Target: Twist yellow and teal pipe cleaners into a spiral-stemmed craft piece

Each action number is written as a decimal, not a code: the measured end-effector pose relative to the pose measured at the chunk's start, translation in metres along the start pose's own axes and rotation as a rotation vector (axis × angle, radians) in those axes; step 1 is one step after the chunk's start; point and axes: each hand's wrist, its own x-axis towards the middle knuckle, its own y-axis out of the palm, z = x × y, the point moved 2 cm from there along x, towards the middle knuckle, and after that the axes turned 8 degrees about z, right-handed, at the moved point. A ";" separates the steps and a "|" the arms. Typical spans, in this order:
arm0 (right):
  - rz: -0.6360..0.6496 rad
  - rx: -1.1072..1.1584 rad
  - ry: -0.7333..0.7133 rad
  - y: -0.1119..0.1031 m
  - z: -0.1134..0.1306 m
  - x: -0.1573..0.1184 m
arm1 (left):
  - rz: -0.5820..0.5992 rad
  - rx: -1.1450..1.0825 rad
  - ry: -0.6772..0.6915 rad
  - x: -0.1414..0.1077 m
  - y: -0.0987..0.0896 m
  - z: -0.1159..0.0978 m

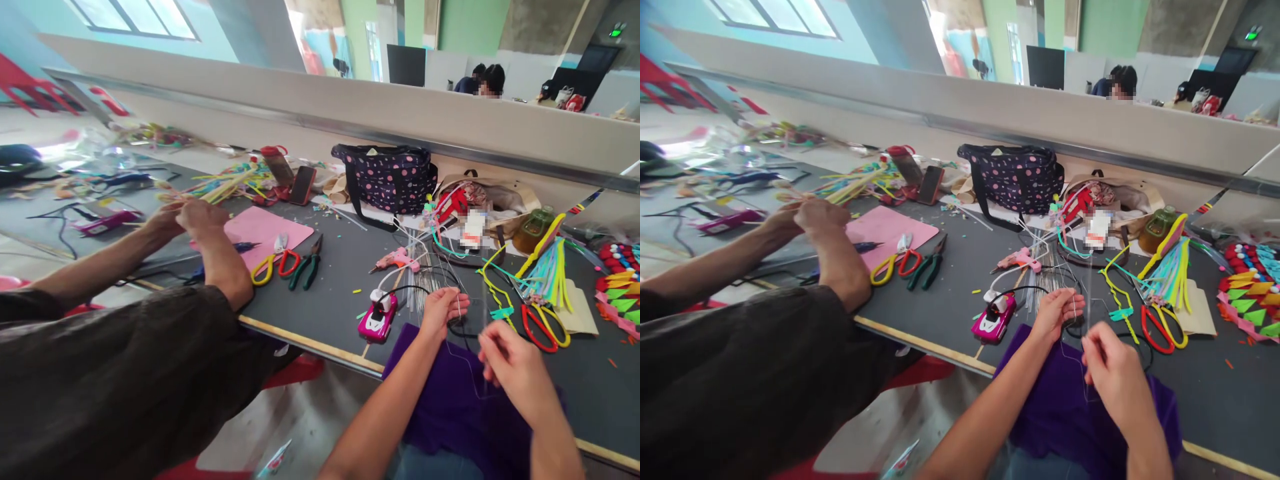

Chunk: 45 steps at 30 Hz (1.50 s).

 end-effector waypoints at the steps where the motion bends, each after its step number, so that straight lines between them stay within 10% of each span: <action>1: 0.020 0.001 -0.021 0.007 0.000 0.018 | 0.011 0.000 0.001 -0.001 0.003 0.003; 7: 0.123 0.061 -0.014 0.037 -0.017 0.084 | 0.017 0.028 0.028 -0.001 0.004 0.008; 17: 0.089 0.202 -0.051 0.030 -0.015 0.064 | 0.007 0.040 0.022 0.001 0.003 0.006; 25: -0.222 0.528 -0.077 0.009 -0.036 0.059 | 0.025 0.061 0.002 -0.007 0.002 -0.002; 37: -0.025 0.194 -0.045 0.024 -0.020 0.079 | 0.051 0.092 0.095 -0.017 0.017 -0.012; 45: -0.148 0.020 -0.065 0.022 -0.019 0.078 | 0.071 0.047 0.079 -0.021 0.023 -0.012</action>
